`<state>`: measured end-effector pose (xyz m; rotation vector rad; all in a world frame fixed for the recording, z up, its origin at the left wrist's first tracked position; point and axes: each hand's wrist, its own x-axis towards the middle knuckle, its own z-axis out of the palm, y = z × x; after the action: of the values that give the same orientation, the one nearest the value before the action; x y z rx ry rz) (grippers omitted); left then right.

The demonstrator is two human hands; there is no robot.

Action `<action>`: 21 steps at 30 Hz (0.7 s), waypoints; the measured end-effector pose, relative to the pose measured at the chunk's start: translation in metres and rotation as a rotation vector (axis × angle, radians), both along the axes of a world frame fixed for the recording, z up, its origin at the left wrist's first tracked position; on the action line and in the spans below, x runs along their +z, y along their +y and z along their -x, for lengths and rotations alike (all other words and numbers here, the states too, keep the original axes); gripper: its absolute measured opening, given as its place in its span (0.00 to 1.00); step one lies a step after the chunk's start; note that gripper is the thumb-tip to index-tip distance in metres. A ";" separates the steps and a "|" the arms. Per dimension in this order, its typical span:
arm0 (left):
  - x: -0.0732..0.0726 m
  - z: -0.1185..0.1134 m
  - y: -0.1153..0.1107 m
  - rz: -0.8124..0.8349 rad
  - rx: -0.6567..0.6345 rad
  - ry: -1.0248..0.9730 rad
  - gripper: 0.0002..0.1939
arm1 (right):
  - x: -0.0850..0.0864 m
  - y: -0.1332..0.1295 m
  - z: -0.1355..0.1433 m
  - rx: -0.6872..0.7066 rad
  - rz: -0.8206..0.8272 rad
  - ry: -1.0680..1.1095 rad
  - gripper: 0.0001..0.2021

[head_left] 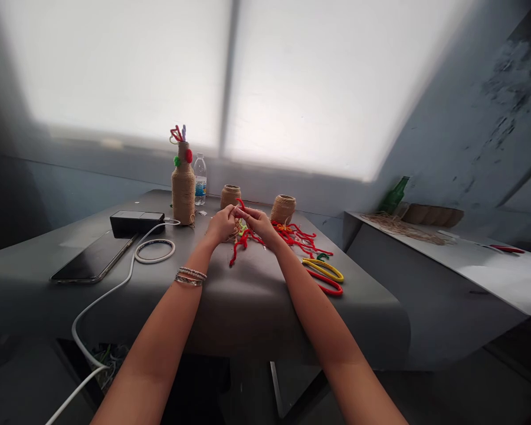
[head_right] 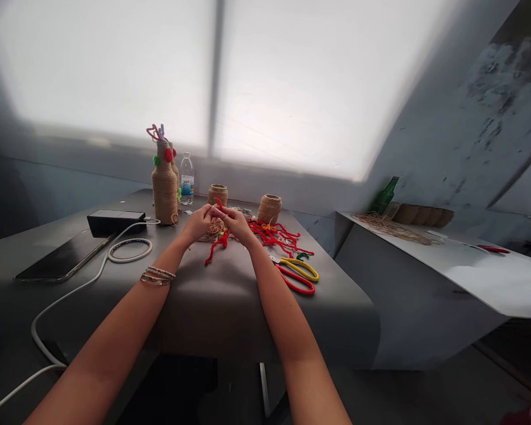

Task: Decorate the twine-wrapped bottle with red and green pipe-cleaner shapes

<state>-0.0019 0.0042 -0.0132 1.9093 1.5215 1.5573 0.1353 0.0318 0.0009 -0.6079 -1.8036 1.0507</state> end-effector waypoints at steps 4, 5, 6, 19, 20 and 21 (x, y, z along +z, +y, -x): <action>0.000 -0.001 0.004 -0.027 -0.171 -0.198 0.13 | -0.003 0.006 0.000 0.010 0.001 0.093 0.21; 0.000 -0.001 0.004 -0.014 -0.214 -0.250 0.13 | -0.003 0.008 0.000 -0.005 -0.002 0.104 0.20; 0.000 -0.002 0.005 0.005 -0.249 -0.295 0.14 | -0.004 0.009 -0.001 -0.025 -0.009 0.106 0.20; -0.015 0.021 0.019 0.083 -0.196 -0.025 0.11 | -0.002 0.005 -0.009 -0.076 -0.168 -0.201 0.17; -0.016 0.024 0.020 0.102 -0.237 -0.051 0.11 | -0.002 0.004 -0.010 -0.044 -0.154 -0.223 0.18; -0.016 0.025 0.021 0.126 -0.288 -0.084 0.11 | -0.002 0.004 -0.011 -0.011 -0.133 -0.245 0.20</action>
<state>-0.0272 0.0251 -0.0294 1.8692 1.2166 1.3643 0.1459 0.0354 -0.0010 -0.6876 -2.0615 0.8706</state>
